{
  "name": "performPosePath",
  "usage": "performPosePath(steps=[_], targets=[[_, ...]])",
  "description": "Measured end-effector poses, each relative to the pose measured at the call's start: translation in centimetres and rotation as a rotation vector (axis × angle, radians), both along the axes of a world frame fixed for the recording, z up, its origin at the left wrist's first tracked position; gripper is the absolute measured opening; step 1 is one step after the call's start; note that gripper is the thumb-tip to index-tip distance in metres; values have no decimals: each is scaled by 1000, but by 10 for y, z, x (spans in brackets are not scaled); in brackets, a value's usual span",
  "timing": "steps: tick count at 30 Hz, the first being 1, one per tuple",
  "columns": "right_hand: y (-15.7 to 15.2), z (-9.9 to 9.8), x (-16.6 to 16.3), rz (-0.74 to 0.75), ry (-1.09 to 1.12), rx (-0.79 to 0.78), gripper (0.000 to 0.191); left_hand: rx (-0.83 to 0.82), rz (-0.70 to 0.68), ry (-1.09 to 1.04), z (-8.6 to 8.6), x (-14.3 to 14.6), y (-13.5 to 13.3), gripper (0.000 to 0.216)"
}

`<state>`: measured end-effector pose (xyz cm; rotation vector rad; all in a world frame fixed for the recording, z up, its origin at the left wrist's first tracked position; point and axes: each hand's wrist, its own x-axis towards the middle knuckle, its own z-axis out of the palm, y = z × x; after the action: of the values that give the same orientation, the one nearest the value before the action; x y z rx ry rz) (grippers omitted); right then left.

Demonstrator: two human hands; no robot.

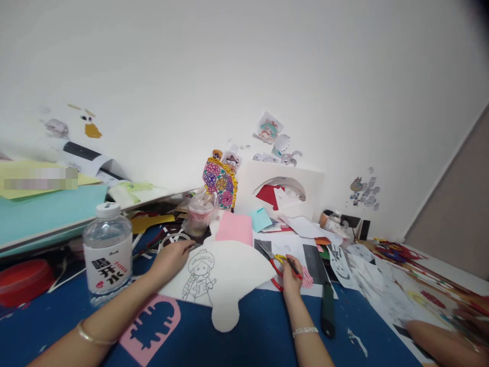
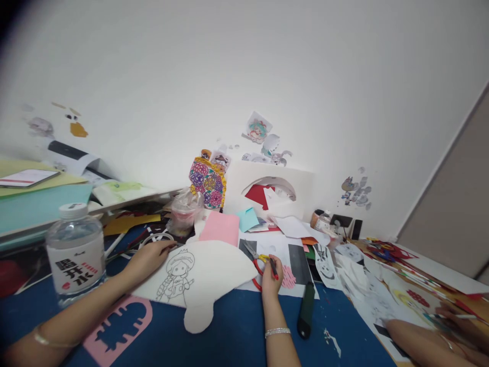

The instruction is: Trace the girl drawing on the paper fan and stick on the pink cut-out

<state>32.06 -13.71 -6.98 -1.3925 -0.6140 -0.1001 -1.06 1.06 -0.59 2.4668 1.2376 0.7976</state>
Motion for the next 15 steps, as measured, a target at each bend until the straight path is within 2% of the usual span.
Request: performPosePath(steps=[5,9,15], targets=[[1,5,-4,8,13,-29,28,33,27,-14,2,1,-4,44],[5,4,-2,-14,28,-74,26,38,-47,-68,-4,6,-2,40],[6,4,-1,-55,25,-119,29,-75,-115,-258,-7,9,2,41]])
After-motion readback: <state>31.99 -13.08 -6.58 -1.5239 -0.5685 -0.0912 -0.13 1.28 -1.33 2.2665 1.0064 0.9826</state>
